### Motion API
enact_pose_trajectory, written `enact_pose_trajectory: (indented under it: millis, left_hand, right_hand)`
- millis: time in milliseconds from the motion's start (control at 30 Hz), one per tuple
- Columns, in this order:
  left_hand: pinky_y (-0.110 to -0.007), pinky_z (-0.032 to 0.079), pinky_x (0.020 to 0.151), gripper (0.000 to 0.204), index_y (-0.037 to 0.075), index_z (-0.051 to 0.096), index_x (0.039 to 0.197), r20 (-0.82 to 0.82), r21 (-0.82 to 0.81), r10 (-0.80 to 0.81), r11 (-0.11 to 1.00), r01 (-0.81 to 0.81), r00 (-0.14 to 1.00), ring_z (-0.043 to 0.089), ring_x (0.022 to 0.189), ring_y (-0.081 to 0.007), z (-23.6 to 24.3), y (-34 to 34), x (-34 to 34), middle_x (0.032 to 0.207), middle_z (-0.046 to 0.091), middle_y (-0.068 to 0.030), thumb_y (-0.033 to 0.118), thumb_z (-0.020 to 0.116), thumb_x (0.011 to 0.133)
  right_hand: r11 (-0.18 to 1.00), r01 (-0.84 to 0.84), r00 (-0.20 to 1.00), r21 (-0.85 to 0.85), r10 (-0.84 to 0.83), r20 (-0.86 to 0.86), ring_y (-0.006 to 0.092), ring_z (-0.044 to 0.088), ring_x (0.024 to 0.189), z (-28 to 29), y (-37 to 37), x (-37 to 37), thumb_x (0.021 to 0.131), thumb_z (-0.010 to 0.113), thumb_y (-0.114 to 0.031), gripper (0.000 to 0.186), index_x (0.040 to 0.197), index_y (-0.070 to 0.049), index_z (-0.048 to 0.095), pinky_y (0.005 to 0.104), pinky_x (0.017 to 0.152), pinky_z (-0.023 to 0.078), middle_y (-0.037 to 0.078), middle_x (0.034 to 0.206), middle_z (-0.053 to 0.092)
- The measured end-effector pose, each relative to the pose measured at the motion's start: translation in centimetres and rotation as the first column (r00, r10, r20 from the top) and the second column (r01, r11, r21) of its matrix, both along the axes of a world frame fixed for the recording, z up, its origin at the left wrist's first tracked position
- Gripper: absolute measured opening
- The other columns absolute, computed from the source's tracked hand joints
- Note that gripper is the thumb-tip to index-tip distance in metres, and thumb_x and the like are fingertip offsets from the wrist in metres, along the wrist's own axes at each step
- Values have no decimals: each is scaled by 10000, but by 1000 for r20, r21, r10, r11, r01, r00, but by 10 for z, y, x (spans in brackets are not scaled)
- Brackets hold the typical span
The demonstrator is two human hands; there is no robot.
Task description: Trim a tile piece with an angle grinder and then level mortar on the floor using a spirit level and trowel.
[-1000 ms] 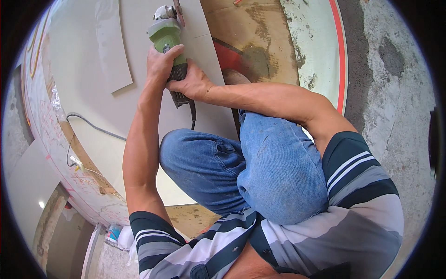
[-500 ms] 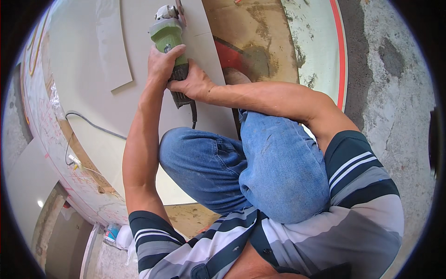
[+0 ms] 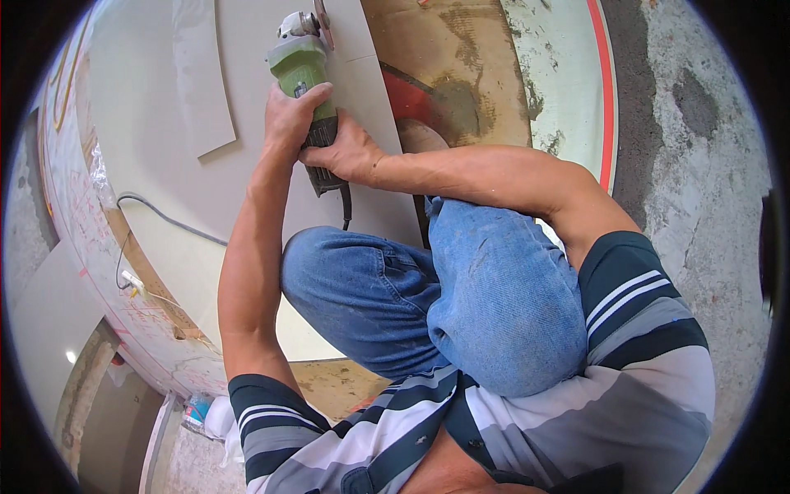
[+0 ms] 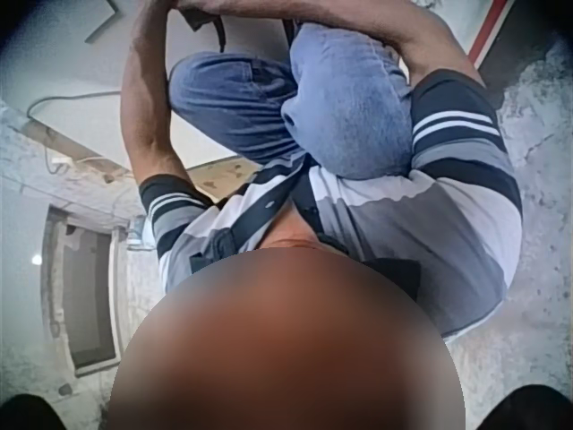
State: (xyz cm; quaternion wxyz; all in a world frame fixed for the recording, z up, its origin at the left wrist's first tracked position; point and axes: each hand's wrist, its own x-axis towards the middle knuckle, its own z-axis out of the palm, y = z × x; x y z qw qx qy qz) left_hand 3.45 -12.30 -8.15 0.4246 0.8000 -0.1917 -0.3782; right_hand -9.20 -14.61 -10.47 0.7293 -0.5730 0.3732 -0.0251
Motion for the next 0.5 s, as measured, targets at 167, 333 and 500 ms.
enact_pose_trajectory:
  millis: [167,333,500]
  left_hand:
    - [-313,505,723,526,-17,545,1075,-20,3,-17,1000,17,1000,624,796,-178,-7,4,3,926,633,-100,246,761,675]
    - [-313,502,714,501,-19,559,1056,-30,-10,-6,1000,6,1000,622,783,-177,-9,6,2,911,633,-95,244,758,678]
    - [-313,500,710,480,-19,571,1041,-15,3,-1,1000,1,1000,619,774,-176,4,2,-5,907,634,-90,240,755,681]
  right_hand:
    - [999,-21,999,-45,19,-37,237,600,977,5,2,-2,659,797,-274,718,1183,25,409,337,871,479,148,1036,596]
    - [999,-24,999,-22,23,-29,235,597,988,6,3,-2,659,801,-286,733,1193,24,406,336,878,477,149,1048,593]
    - [999,-31,998,-37,30,-47,229,594,994,6,1,-3,664,803,-289,732,1195,22,408,332,884,474,142,1051,593]
